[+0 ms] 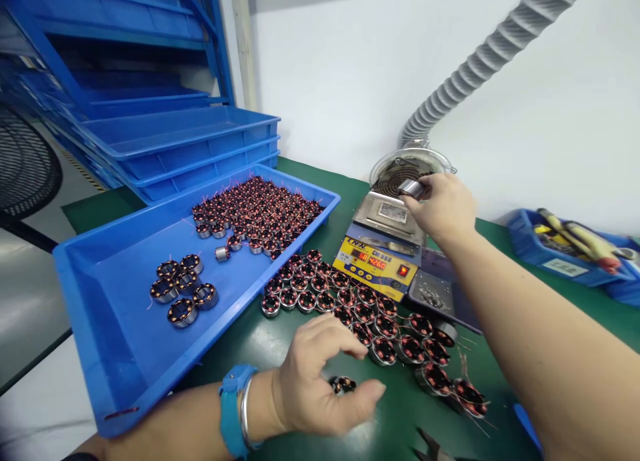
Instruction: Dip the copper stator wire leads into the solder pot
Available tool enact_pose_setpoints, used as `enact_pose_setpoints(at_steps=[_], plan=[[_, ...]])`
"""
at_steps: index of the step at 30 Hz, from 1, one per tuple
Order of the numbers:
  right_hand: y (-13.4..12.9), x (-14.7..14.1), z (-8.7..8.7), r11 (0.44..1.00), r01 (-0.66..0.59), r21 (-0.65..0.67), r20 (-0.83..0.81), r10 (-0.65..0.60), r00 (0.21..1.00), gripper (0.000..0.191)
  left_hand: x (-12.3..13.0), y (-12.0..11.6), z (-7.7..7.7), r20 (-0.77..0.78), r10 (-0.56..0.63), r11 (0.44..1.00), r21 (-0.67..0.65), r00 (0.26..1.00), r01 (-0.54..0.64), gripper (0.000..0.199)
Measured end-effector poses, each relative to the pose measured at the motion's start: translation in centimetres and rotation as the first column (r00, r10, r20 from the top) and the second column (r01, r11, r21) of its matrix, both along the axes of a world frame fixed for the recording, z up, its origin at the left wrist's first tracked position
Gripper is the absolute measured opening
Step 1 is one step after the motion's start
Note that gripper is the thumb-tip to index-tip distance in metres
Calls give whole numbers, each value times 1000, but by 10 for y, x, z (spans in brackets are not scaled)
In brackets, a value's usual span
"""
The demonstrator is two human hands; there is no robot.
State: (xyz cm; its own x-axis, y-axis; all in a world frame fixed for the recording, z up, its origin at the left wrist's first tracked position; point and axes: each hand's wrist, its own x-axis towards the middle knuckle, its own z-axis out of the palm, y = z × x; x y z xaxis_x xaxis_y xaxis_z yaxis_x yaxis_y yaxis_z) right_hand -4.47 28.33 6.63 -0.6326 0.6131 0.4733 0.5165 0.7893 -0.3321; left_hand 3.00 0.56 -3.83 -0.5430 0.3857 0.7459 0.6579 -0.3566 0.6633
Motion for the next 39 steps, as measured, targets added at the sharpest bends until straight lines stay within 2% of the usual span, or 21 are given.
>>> enact_pose_setpoints(at_steps=[3, 5, 7, 9, 11, 15, 18, 22, 26, 30, 33, 36, 39], plan=[[-22, 10, 9, 984, 0, -181, -131, -24, 991, 32, -4, 0, 3, 215, 47, 997, 43, 976, -57, 20], [-42, 20, 8, 947, -44, -319, -208, -25, 978, 36, -6, 2, 3, 442, 50, 996, 39, 896, -75, 23], [-64, 30, -1, 878, -125, -462, -260, 1, 966, 41, -9, 6, 0, 630, 45, 996, 32, 775, -83, 27], [-89, 39, -15, 773, -229, -592, -291, 59, 955, 47, -12, 11, -3, 738, 29, 996, 36, 674, -83, 32], [-114, 46, -31, 656, -325, -681, -324, 129, 937, 56, -16, 14, -4, 780, -17, 995, 75, 625, -66, 38], [-155, 59, -53, 448, -445, -775, -409, 181, 894, 70, -25, 16, -2, 777, -141, 978, 207, 614, -37, 41], [-167, 70, -56, 369, -466, -805, -421, 200, 885, 62, -29, 15, 2, 794, -153, 966, 245, 588, -79, 39], [-159, 80, -46, 286, -400, -871, -334, 253, 908, 61, -29, 15, 5, 826, -172, 962, 259, 536, -90, 40], [-145, 85, -36, 252, -307, -918, -251, 230, 940, 51, -25, 17, 7, 861, -204, 962, 265, 465, -68, 41], [-140, 87, -33, 193, -248, -949, -198, 247, 949, 45, -25, 17, 7, 890, -197, 972, 231, 412, -36, 43], [-134, 86, -32, 191, -250, -949, -199, 251, 947, 42, -26, 16, 7, 898, -176, 979, 203, 404, -24, 44], [-116, 79, -27, 276, -306, -911, -254, 208, 944, 37, -24, 15, 9, 898, -148, 987, 160, 415, 5, 40], [-86, 64, -19, 438, -356, -826, -336, 126, 933, 35, -19, 14, 9, 893, -154, 987, 154, 422, 34, 38]])
